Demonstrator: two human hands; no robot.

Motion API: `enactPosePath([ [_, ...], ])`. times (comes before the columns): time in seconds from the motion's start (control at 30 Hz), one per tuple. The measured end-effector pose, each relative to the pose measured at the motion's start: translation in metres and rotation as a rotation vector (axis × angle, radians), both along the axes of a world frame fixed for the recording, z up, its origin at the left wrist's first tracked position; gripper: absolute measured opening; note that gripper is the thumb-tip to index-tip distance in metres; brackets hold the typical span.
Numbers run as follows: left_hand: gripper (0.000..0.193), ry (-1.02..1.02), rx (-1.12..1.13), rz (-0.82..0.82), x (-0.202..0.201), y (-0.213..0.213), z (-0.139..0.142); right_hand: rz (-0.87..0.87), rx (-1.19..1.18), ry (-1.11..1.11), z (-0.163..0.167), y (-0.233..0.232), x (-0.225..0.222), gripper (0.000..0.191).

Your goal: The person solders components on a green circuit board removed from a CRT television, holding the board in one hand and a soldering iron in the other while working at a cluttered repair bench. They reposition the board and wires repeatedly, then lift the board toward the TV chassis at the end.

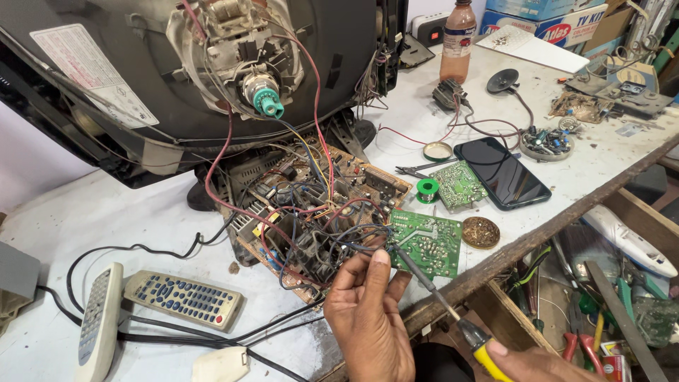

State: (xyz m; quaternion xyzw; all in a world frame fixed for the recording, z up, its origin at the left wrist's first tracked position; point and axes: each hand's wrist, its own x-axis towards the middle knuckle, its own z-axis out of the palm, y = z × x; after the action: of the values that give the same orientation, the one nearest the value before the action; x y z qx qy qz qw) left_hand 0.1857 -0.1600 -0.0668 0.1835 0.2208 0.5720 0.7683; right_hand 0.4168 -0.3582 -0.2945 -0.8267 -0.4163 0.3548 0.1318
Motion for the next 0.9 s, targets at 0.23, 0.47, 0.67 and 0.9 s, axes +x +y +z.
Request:
enactPosePath([
  [0.23,0.008,0.005,0.001,0.000,0.000,-0.001,0.002,-0.027,0.051,-0.017,0.001,-0.001,-0.004,0.055],
  [0.47,0.008,-0.004,-0.009,-0.007,0.000,-0.001,0.002,-0.084,0.092,0.060,0.005,-0.002,0.000,0.059],
  [0.67,0.009,-0.020,-0.001,0.005,0.000,-0.001,0.002,-0.133,0.553,0.065,0.023,-0.016,-0.017,0.064],
  [0.9,0.010,0.012,0.000,-0.004,0.001,0.000,0.001,-0.353,0.774,0.169,0.037,-0.032,-0.025,0.048],
])
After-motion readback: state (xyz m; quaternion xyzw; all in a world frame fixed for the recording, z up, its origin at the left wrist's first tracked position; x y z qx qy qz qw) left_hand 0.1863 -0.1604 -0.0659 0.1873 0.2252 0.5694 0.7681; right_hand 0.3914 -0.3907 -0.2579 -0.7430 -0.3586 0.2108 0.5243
